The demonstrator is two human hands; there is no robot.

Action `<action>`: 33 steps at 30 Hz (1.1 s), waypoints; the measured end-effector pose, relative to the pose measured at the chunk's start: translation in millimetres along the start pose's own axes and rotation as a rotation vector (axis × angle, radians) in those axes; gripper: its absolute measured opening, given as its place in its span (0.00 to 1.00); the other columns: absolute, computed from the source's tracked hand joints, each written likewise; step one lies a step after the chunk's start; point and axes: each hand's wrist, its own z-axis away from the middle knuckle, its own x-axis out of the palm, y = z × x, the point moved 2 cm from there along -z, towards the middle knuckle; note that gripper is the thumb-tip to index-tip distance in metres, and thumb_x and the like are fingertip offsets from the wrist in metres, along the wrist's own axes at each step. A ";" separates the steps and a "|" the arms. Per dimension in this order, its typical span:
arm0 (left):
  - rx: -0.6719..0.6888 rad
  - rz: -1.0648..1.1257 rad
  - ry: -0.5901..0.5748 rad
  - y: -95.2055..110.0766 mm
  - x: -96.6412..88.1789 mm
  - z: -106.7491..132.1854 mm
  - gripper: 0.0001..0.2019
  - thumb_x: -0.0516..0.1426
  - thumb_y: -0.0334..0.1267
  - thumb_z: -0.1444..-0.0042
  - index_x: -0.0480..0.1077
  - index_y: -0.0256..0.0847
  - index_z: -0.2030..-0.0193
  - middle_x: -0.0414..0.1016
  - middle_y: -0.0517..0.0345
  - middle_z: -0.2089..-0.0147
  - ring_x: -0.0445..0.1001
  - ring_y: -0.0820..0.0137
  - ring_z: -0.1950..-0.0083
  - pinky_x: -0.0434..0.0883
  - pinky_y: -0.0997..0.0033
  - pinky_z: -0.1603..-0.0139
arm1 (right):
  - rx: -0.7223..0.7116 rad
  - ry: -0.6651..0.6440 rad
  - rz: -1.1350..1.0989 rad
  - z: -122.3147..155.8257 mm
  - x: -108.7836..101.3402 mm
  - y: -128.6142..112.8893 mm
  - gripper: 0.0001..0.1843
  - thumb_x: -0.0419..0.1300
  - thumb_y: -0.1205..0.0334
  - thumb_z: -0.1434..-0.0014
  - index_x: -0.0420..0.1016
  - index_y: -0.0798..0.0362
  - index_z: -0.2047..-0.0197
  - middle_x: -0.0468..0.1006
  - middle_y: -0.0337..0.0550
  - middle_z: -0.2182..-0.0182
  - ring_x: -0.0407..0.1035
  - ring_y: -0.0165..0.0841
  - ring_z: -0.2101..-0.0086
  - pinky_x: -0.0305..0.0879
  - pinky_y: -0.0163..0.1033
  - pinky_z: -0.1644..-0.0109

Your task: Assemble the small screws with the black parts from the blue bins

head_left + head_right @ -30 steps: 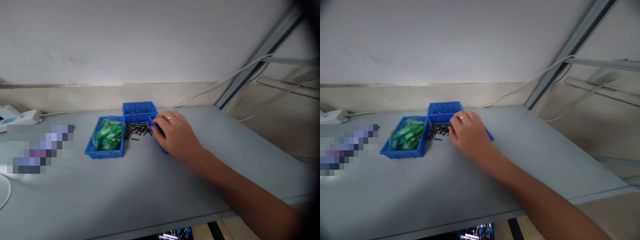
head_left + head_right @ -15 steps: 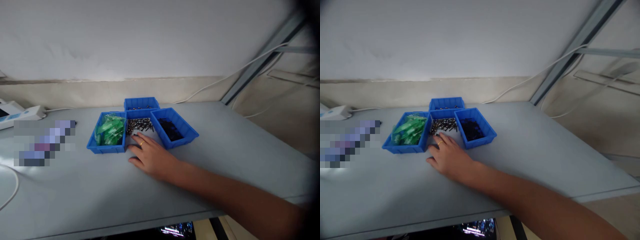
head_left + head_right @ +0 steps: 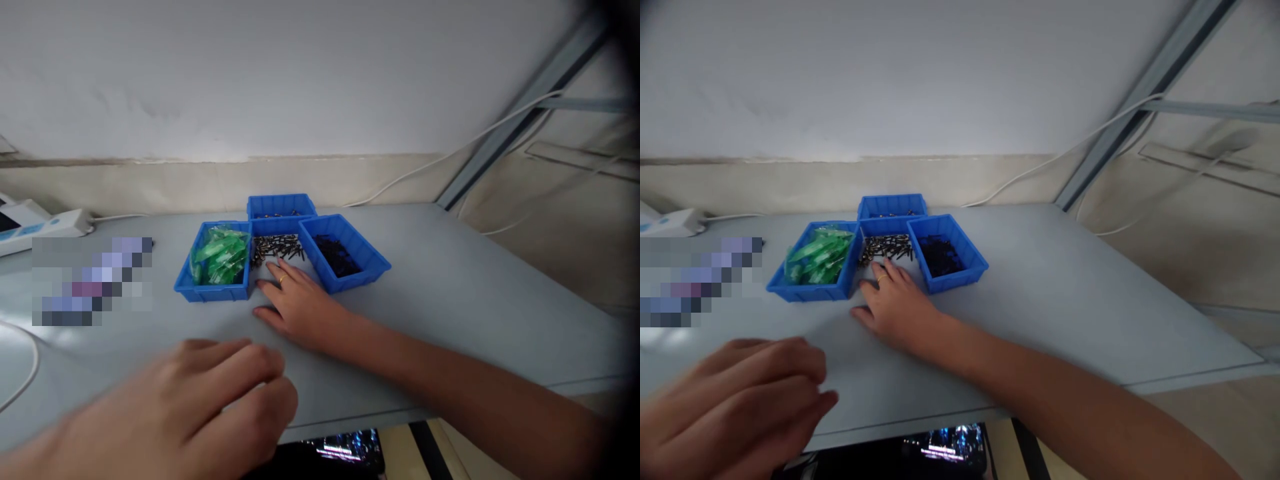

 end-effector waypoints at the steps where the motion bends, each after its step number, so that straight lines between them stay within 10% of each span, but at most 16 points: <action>1: 0.051 0.011 -0.026 -6.2 -10.9 -28.9 0.09 0.49 0.31 0.43 0.65 0.39 0.73 0.67 0.61 0.74 0.64 0.75 0.73 0.64 0.73 0.74 | 0.005 -0.006 -0.001 -0.3 0.1 0.2 0.21 0.48 0.53 0.41 0.66 0.58 0.52 0.59 0.58 0.45 0.48 0.45 0.44 0.50 0.49 0.44; 6: 0.134 -0.195 -0.036 -36.9 -12.7 -92.0 0.13 0.45 0.30 0.42 0.63 0.37 0.76 0.63 0.62 0.78 0.61 0.76 0.77 0.57 0.72 0.79 | -0.079 -0.054 -0.045 -2.1 1.9 3.4 0.10 0.51 0.62 0.43 0.67 0.57 0.59 0.68 0.52 0.57 0.60 0.39 0.53 0.57 0.44 0.50; 10: 0.171 -0.290 -0.071 -54.3 15.2 -76.9 0.15 0.44 0.33 0.39 0.63 0.37 0.76 0.64 0.62 0.77 0.62 0.76 0.78 0.55 0.72 0.80 | -0.125 -0.064 -0.101 -2.2 0.5 5.8 0.04 0.52 0.68 0.46 0.66 0.58 0.65 0.70 0.48 0.65 0.62 0.34 0.61 0.59 0.41 0.53; 14: 0.165 -0.233 -0.111 -58.3 27.2 -66.1 0.15 0.43 0.33 0.38 0.63 0.37 0.73 0.65 0.62 0.77 0.62 0.75 0.79 0.56 0.71 0.80 | -0.125 -0.036 -0.047 -2.4 -1.3 4.9 0.14 0.53 0.64 0.45 0.66 0.63 0.57 0.62 0.62 0.49 0.54 0.41 0.47 0.53 0.46 0.46; 33: -0.082 -0.295 -0.495 -51.9 21.8 -65.9 0.12 0.46 0.21 0.48 0.67 0.37 0.65 0.72 0.55 0.71 0.71 0.68 0.73 0.63 0.71 0.77 | -0.096 -0.070 0.036 -8.2 4.8 6.3 0.21 0.46 0.62 0.40 0.61 0.67 0.47 0.61 0.60 0.46 0.52 0.42 0.45 0.52 0.48 0.43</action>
